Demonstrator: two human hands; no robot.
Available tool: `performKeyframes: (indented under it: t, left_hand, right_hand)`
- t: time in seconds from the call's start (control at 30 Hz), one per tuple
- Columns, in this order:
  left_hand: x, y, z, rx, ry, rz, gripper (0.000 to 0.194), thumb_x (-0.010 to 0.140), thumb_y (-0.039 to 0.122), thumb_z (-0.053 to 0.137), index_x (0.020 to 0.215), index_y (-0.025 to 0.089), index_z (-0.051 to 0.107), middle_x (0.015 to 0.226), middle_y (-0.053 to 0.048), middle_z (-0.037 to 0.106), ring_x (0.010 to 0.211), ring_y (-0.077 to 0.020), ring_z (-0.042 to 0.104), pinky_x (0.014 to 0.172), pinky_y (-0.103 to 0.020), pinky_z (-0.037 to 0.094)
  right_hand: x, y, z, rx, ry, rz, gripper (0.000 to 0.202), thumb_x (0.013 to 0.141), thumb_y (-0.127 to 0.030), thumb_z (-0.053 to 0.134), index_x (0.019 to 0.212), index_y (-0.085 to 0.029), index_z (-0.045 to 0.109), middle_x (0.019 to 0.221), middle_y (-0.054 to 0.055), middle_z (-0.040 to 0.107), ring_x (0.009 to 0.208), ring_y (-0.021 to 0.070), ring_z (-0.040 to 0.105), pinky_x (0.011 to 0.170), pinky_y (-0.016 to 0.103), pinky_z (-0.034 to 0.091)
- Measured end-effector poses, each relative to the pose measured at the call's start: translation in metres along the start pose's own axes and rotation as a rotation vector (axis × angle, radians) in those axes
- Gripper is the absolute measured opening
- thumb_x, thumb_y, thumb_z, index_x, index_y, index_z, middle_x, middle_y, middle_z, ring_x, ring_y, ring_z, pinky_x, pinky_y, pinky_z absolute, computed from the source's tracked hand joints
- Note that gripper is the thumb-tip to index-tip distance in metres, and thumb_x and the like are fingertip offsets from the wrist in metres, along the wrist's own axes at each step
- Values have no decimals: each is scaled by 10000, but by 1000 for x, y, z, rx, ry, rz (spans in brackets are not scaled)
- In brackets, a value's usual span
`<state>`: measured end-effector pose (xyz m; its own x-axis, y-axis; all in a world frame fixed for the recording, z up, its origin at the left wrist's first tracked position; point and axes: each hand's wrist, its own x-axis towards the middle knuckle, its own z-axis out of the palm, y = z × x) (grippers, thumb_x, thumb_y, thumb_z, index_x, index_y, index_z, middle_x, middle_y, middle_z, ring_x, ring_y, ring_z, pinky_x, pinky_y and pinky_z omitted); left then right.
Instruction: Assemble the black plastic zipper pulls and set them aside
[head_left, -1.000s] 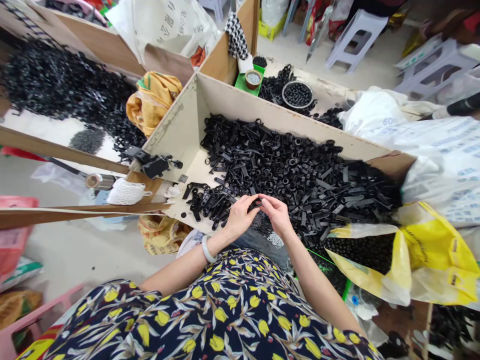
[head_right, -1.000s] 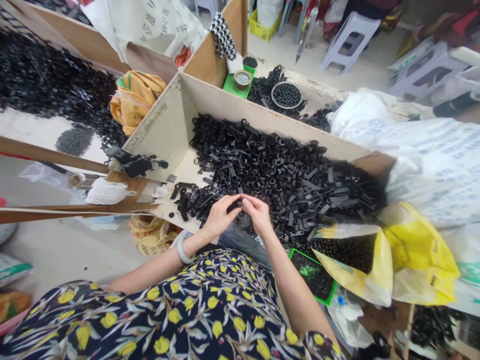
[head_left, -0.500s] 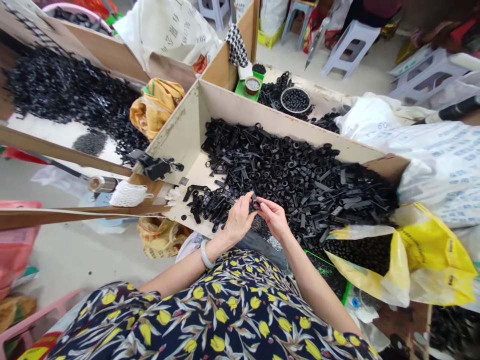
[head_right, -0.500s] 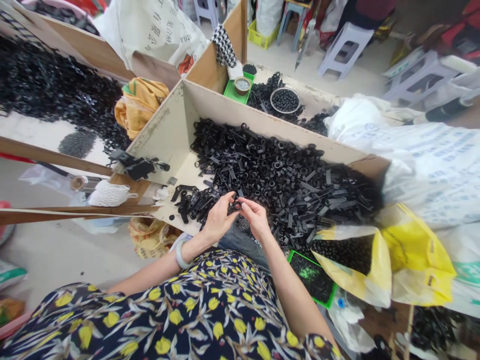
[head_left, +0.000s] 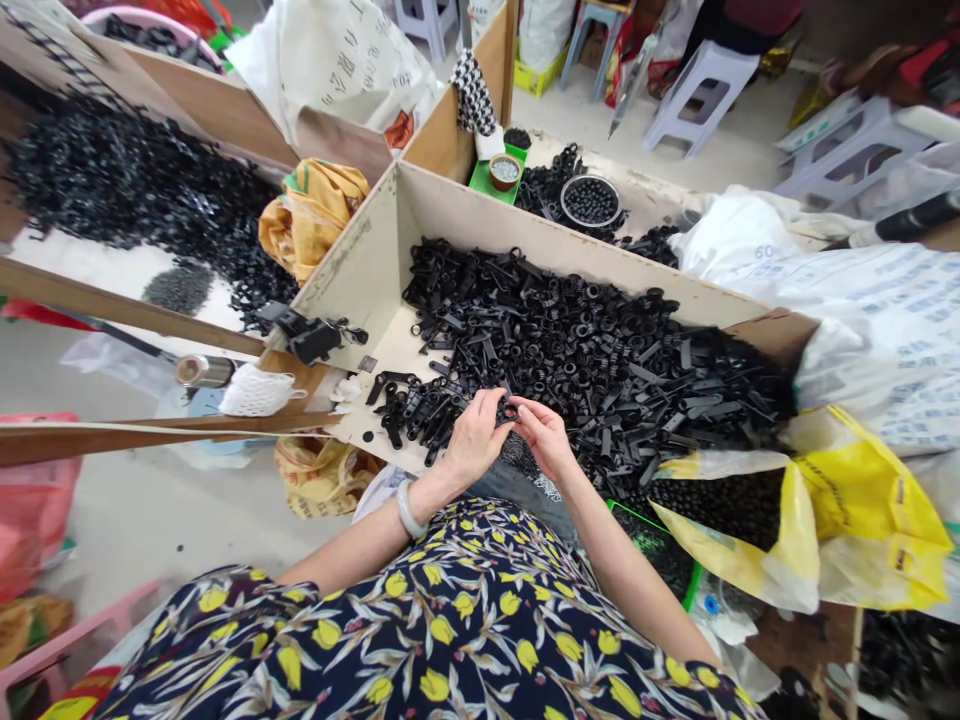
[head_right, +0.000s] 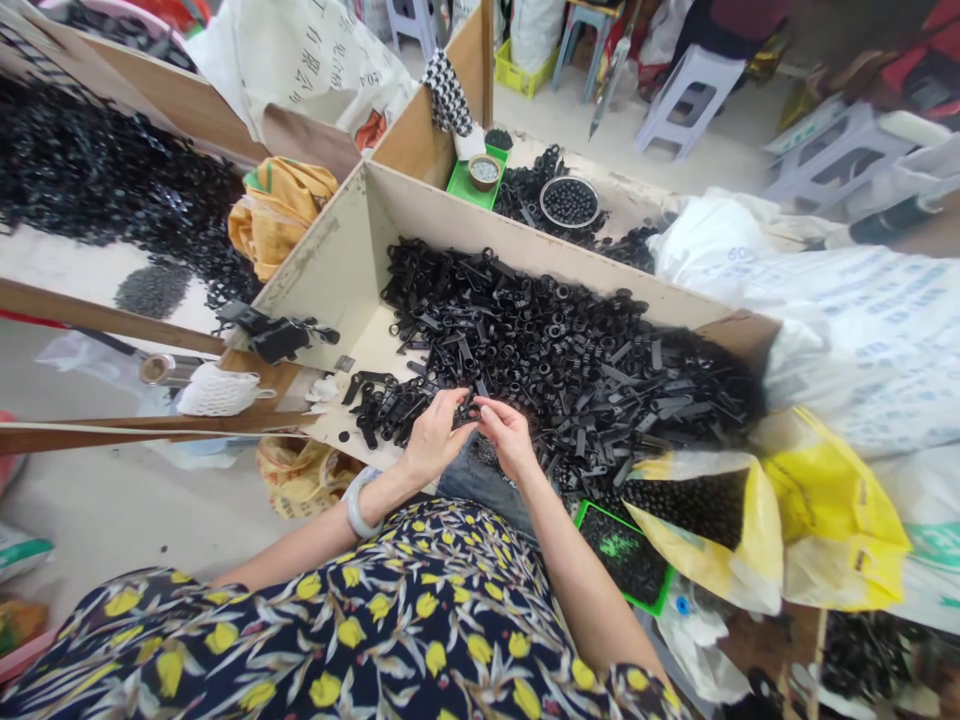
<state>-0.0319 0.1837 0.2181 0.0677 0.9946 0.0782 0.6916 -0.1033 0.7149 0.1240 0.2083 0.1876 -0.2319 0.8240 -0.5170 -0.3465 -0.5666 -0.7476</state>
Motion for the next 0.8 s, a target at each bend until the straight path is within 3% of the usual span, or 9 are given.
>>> performKeyframes:
  t: [0.13,0.37,0.47,0.53,0.6,0.7,0.8]
  left_hand:
    - [-6,-20,-9,16,-5,-68,143,1006,230,565,1115,211,655,1071,-55,704,970,-195,700,886,-311,564]
    - [-37,-127,-46,329,64,-460,242,980,305,562,1120,182,717,1107,-121,758,999,-280,710,909,-387,541]
    - [-38,-154,-51,345,54,-567,269,977,291,548,1122,158,731,1029,-131,785,921,-300,725,872,-416,549]
    - [-34,-156,-50,337,54,-566,274,983,282,543,1123,140,731,1042,-146,787,944,-309,727,886,-429,553]
    - [-29,-146,-48,321,45,-526,262,992,299,563,1132,155,731,1115,-134,781,1035,-293,717,957,-417,542]
    - [-20,-114,-45,245,60,-331,235,1014,334,584,1142,197,725,1172,-96,763,1115,-253,692,1028,-381,523]
    - [-10,-77,-44,131,155,-100,335,1025,330,596,1335,209,630,1158,-92,740,1070,-223,691,982,-354,554]
  right_hand:
    - [1,8,-6,-144,-1,-1,512,750,-627,848,1096,-250,821,1011,57,805,890,192,745,880,369,632]
    - [21,21,-48,-342,164,-41,578,687,-679,837,990,-187,815,839,54,770,682,150,678,668,302,592]
    - [40,20,-68,-393,245,-50,586,676,-679,822,968,-171,806,786,44,749,642,140,646,609,283,555]
    - [52,18,-77,-419,277,-50,601,652,-680,824,950,-159,802,769,46,741,639,143,639,594,282,541]
    - [60,15,-79,-436,289,-53,615,649,-683,818,956,-151,798,778,53,743,648,147,638,597,286,539]
    - [63,11,-73,-446,262,-60,613,681,-673,807,1011,-157,794,833,63,757,690,155,654,630,296,557]
    - [57,11,-61,-447,201,-64,594,712,-670,801,1035,-172,797,860,67,764,715,165,666,653,311,575]
